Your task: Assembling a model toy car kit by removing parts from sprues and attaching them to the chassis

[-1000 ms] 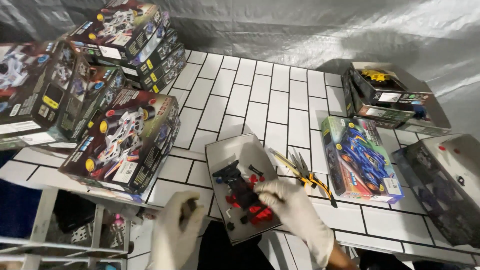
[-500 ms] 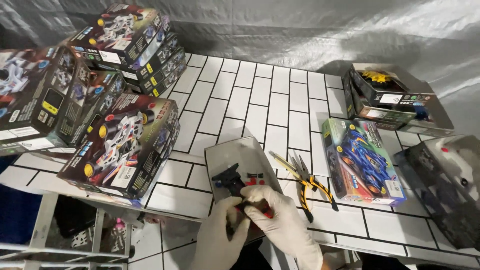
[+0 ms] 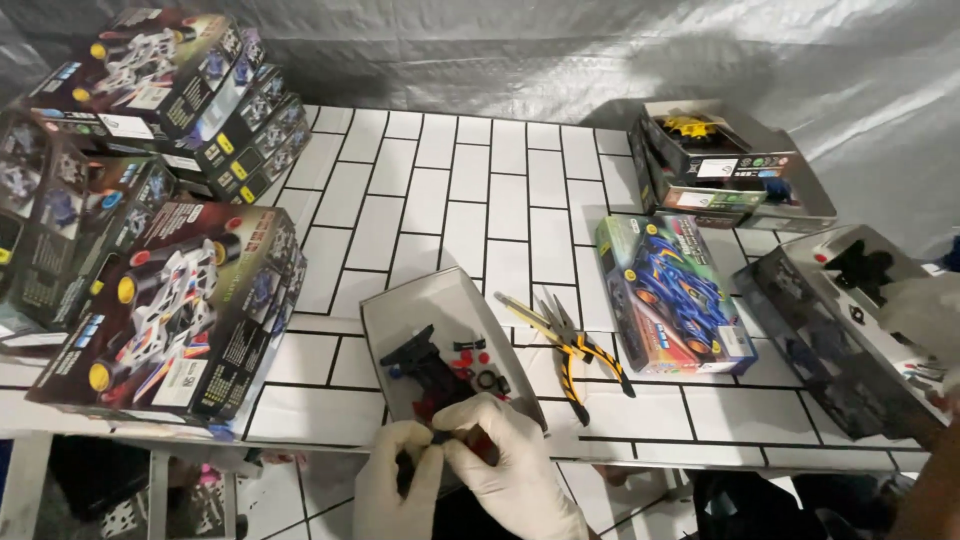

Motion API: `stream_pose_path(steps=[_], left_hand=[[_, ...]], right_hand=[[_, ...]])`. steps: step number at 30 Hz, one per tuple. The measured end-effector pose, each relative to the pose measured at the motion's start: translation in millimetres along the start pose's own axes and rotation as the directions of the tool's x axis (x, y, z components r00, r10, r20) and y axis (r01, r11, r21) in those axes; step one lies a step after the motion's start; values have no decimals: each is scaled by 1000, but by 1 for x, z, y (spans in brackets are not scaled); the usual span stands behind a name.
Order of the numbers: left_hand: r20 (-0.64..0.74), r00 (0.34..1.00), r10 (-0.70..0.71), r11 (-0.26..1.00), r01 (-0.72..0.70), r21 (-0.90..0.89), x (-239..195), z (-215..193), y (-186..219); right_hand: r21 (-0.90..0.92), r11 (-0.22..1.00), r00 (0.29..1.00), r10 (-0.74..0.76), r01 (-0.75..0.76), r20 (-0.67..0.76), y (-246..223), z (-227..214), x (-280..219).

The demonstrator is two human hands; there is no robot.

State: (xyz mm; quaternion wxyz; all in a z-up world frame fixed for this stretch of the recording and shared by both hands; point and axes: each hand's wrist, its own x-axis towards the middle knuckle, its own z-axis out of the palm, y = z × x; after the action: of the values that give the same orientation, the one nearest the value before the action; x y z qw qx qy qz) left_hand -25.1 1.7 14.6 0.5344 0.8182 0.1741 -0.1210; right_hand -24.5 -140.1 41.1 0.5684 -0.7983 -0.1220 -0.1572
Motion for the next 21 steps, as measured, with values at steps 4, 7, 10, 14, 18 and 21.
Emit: stream_pose_path(steps=[4, 7, 10, 14, 18, 21], left_hand=[[11, 1000, -21, 999, 21, -45, -7, 6, 13], [21, 1000, 14, 994, -12, -106, -3, 20, 5], [-125, 916, 381, 899, -399, -182, 4, 38, -11], [83, 909, 409, 906, -394, -153, -13, 25, 20], [-7, 796, 605, 778, -593, -210, -17, 35, 25], [-60, 821, 568, 793, -565, -229, -25, 44, 37]], right_hand=[[-23, 992, 984, -127, 125, -124, 10, 4, -8], [-38, 986, 972, -168, 164, -165, 20, 1, -15], [-145, 987, 969, -98, 66, -227, 30, -1, -21], [-113, 993, 945, -77, 43, -318, 34, -6, -25], [-75, 994, 900, -106, 82, -422, 42, -8, -27], [-4, 1000, 845, -2, 0, -535, 24, 1, -27]])
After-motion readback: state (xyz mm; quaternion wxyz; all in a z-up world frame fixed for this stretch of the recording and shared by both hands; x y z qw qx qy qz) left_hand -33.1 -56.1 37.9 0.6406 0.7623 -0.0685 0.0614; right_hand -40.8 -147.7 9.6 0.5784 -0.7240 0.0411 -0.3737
